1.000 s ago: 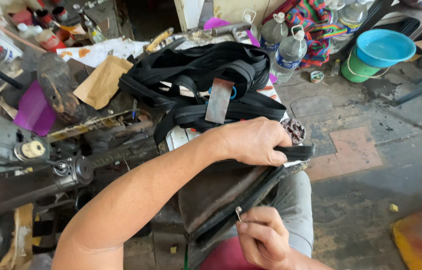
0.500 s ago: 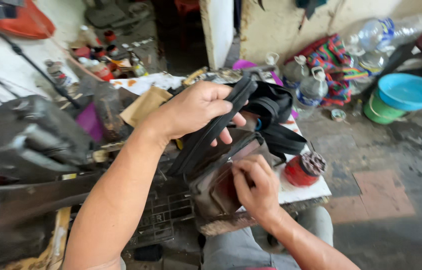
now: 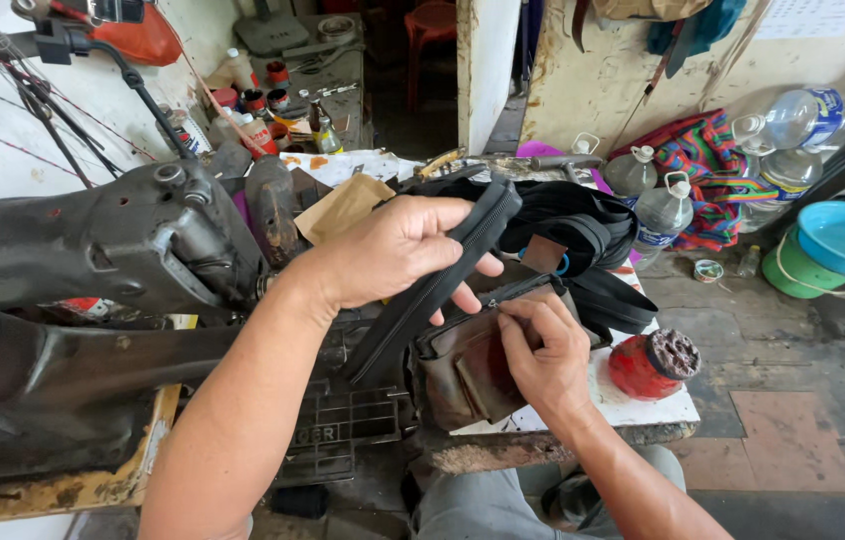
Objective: The person holds a small brown leather pouch and a black zipper strip. They repeatedly open and close the zipper slider, inspecting the mechanism and testing its movement. The person also picks up a small red container and appears to apply a substance to the zipper teeth.
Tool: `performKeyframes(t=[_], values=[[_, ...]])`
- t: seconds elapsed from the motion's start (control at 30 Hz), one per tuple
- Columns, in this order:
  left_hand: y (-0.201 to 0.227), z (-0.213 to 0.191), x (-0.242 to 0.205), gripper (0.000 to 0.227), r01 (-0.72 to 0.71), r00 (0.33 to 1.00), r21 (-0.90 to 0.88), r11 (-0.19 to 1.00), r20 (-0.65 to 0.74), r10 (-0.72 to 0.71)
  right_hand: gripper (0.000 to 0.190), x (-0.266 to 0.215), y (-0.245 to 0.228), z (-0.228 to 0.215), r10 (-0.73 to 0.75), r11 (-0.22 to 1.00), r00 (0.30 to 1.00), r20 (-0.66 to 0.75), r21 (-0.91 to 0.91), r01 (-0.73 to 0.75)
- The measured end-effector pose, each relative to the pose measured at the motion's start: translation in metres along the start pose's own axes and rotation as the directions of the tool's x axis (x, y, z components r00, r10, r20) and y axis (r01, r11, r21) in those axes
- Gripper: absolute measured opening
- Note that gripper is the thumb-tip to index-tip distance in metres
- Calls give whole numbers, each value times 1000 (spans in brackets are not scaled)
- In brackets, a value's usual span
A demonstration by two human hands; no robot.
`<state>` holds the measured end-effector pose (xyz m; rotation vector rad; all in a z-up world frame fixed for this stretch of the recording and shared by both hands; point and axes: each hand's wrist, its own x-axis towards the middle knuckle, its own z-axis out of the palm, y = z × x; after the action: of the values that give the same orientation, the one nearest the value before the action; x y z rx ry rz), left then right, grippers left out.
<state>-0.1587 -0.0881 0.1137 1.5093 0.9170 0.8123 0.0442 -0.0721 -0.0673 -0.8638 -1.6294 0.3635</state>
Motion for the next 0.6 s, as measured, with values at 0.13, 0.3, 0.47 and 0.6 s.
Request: performKeyframes(t=[0.13,0.3,0.47,0.6], values=[[0,5,-6,40,-13,1000,6,1000,8,13,18,2,-6,0,27,1000,1000,4,-11,-26],[0,13,-9,40,-51,998,-17,999,23,51,17,3,-11,-1,57,998,998,9,-8,-57],[-3,19,-6,43,-60,998,-27,998,21,61,17,3,-3,-1,61,998,998,23,25,-62],[-6,28,1,45,-82,996,-81,993,-22,81,13,4,-6,-2,107,992,994,24,69,-108]])
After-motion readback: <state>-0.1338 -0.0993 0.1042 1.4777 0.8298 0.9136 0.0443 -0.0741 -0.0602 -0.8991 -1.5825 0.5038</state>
